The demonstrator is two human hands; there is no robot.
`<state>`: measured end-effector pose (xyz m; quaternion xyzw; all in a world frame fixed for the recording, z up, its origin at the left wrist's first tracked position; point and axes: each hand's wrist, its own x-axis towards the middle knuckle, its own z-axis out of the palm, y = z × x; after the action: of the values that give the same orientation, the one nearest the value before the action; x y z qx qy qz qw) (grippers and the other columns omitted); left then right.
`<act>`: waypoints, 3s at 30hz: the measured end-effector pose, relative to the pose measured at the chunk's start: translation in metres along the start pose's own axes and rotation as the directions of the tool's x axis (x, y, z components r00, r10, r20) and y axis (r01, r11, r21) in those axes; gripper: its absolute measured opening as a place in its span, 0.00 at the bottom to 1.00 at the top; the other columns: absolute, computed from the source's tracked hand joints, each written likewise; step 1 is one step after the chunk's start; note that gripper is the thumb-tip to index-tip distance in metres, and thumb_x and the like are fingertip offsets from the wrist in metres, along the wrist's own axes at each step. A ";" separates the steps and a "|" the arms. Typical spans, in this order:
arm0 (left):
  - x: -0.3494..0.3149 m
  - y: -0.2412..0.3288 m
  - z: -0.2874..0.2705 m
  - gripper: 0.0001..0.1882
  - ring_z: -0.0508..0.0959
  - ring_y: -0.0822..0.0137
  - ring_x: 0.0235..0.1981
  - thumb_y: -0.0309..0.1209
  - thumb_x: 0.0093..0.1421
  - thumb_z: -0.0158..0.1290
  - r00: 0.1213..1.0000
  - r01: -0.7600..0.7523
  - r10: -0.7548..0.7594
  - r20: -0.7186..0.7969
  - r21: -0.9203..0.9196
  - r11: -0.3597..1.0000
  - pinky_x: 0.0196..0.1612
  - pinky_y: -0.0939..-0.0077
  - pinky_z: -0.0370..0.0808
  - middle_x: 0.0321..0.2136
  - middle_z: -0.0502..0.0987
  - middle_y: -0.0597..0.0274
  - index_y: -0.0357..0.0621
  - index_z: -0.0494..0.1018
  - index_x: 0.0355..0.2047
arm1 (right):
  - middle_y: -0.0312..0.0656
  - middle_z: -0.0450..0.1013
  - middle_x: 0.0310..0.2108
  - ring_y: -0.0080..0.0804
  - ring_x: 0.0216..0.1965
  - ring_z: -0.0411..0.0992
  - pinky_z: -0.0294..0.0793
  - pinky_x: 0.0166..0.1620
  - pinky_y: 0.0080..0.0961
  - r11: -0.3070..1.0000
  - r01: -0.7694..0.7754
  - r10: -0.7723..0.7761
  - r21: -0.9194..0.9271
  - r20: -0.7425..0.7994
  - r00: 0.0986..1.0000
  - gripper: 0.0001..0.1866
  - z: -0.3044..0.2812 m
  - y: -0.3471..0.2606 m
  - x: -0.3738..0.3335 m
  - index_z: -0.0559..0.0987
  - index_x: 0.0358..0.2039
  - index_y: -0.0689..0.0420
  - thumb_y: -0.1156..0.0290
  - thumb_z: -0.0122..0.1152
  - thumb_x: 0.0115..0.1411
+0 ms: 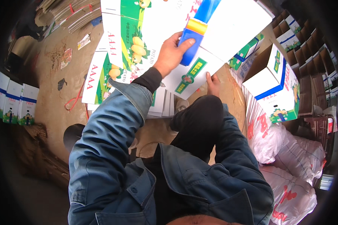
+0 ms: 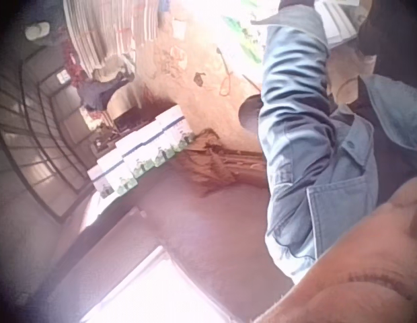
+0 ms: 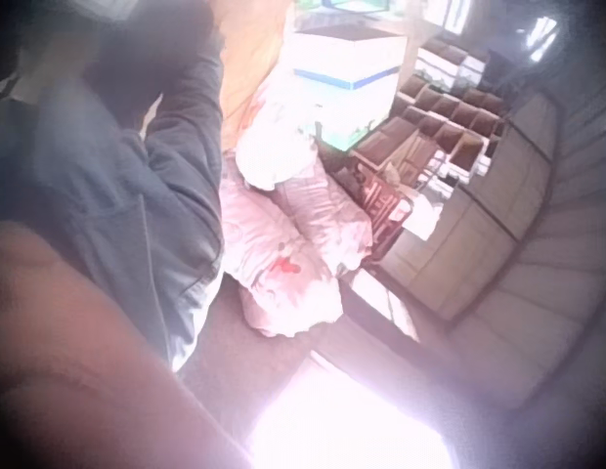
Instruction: The person assembles flat cardboard boxes by folding and taping the edges with a handheld tape dispenser. They repeatedly fold the flaps, apply blue tape to seal the seams, and stack the finished boxes nearby.
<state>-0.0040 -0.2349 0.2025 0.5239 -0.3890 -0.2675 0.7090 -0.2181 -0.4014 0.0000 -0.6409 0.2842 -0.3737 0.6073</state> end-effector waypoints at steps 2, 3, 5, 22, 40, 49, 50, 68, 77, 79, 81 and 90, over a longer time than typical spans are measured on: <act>-0.001 -0.018 -0.021 0.30 0.81 0.70 0.38 0.42 0.66 0.60 0.997 0.069 -0.067 -0.039 0.045 0.997 0.44 0.76 0.79 0.42 0.82 0.53 0.31 0.70 0.60 | 0.42 0.76 0.54 0.28 0.53 0.73 0.71 0.55 0.30 0.990 -0.075 0.079 0.120 -0.024 0.997 0.26 0.009 0.007 0.011 0.73 0.60 0.65 0.58 0.60 0.71; -0.003 -0.028 -0.034 0.31 0.81 0.70 0.40 0.43 0.66 0.60 0.991 0.131 -0.131 -0.018 0.042 0.990 0.45 0.76 0.79 0.44 0.81 0.52 0.31 0.69 0.61 | 0.43 0.76 0.54 0.29 0.53 0.73 0.71 0.55 0.30 0.979 -0.028 0.031 0.201 -0.011 0.999 0.27 0.014 0.007 0.020 0.73 0.61 0.66 0.57 0.59 0.71; -0.016 -0.052 -0.055 0.34 0.81 0.70 0.41 0.44 0.67 0.60 0.980 0.197 -0.197 -0.012 0.071 0.978 0.46 0.76 0.78 0.44 0.81 0.53 0.30 0.67 0.63 | 0.45 0.78 0.50 0.31 0.49 0.74 0.73 0.52 0.31 0.994 -0.077 0.086 0.084 -0.110 0.990 0.25 0.023 0.007 0.035 0.75 0.56 0.68 0.58 0.58 0.72; -0.251 -0.192 -0.170 0.23 0.81 0.68 0.36 0.41 0.66 0.60 0.623 0.778 -0.723 -0.299 0.134 0.614 0.43 0.71 0.78 0.37 0.84 0.55 0.30 0.78 0.49 | 0.54 0.82 0.37 0.46 0.36 0.79 0.76 0.38 0.42 0.857 -0.511 0.436 -0.071 -0.429 0.791 0.33 0.049 0.147 0.090 0.81 0.47 0.70 0.45 0.61 0.67; -0.346 -0.227 -0.209 0.24 0.84 0.59 0.35 0.46 0.64 0.61 0.435 0.899 -0.801 -0.411 0.235 0.368 0.42 0.64 0.78 0.35 0.85 0.51 0.35 0.81 0.44 | 0.59 0.74 0.57 0.52 0.58 0.73 0.72 0.56 0.41 0.653 -0.717 0.682 -0.244 -0.220 0.697 0.36 0.068 0.245 0.014 0.74 0.60 0.66 0.45 0.57 0.67; -0.363 -0.267 -0.228 0.21 0.81 0.67 0.35 0.40 0.65 0.62 0.429 0.895 -0.809 -0.401 0.305 0.324 0.41 0.69 0.78 0.38 0.83 0.58 0.34 0.78 0.49 | 0.55 0.77 0.52 0.46 0.51 0.77 0.76 0.52 0.40 0.766 -0.389 0.384 -0.512 -0.121 0.915 0.33 0.066 0.246 -0.062 0.67 0.66 0.63 0.60 0.61 0.65; -0.364 -0.268 -0.230 0.21 0.81 0.67 0.35 0.40 0.65 0.62 0.432 0.894 -0.811 -0.394 0.303 0.330 0.41 0.69 0.78 0.38 0.83 0.58 0.34 0.79 0.49 | 0.56 0.77 0.52 0.45 0.51 0.77 0.76 0.52 0.40 0.779 -0.339 0.309 -0.528 -0.147 0.940 0.33 0.065 0.246 -0.076 0.66 0.67 0.63 0.62 0.62 0.65; -0.292 -0.132 -0.204 0.18 0.83 0.69 0.31 0.39 0.65 0.60 0.437 0.868 -0.820 -0.369 0.412 0.278 0.39 0.74 0.78 0.34 0.85 0.58 0.35 0.82 0.44 | 0.58 0.69 0.61 0.43 0.58 0.73 0.75 0.57 0.35 0.801 -0.223 0.383 -0.555 0.190 0.904 0.62 0.063 0.228 -0.085 0.39 0.76 0.62 0.74 0.75 0.53; -0.322 -0.171 -0.205 0.22 0.84 0.63 0.33 0.46 0.62 0.61 0.390 0.903 -0.830 -0.399 0.345 0.258 0.40 0.68 0.79 0.34 0.85 0.55 0.39 0.82 0.46 | 0.61 0.73 0.58 0.52 0.58 0.74 0.71 0.61 0.39 0.800 -0.229 0.384 -0.555 0.180 0.906 0.64 0.068 0.218 -0.083 0.42 0.77 0.58 0.61 0.79 0.51; -0.326 -0.187 -0.202 0.23 0.85 0.60 0.34 0.48 0.61 0.61 0.422 0.864 -0.812 -0.404 0.450 0.225 0.42 0.66 0.79 0.34 0.85 0.53 0.41 0.83 0.46 | 0.63 0.73 0.57 0.56 0.57 0.75 0.70 0.61 0.41 0.806 -0.207 0.365 -0.555 0.190 0.911 0.66 0.068 0.218 -0.082 0.43 0.77 0.57 0.56 0.80 0.50; -0.325 -0.202 -0.200 0.24 0.85 0.56 0.37 0.49 0.61 0.60 0.360 0.897 -0.838 -0.409 0.399 0.191 0.44 0.63 0.78 0.35 0.85 0.50 0.41 0.83 0.45 | 0.64 0.73 0.56 0.57 0.57 0.75 0.71 0.60 0.41 0.801 -0.156 0.325 -0.578 0.200 0.924 0.65 0.067 0.218 -0.080 0.43 0.77 0.57 0.56 0.80 0.50; -0.325 -0.221 -0.208 0.25 0.81 0.41 0.43 0.52 0.61 0.57 0.451 0.751 -0.790 -0.416 0.655 0.083 0.47 0.48 0.76 0.38 0.82 0.39 0.40 0.82 0.40 | 0.54 0.64 0.66 0.52 0.67 0.63 0.65 0.66 0.45 0.486 0.157 -0.069 -0.860 0.141 0.988 0.43 0.084 0.190 -0.102 0.59 0.73 0.53 0.60 0.67 0.60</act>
<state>-0.0049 0.0645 -0.1269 0.8874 -0.1427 -0.4128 0.1478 -0.1889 -0.2896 -0.2004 -0.8919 0.3642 -0.1907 0.1883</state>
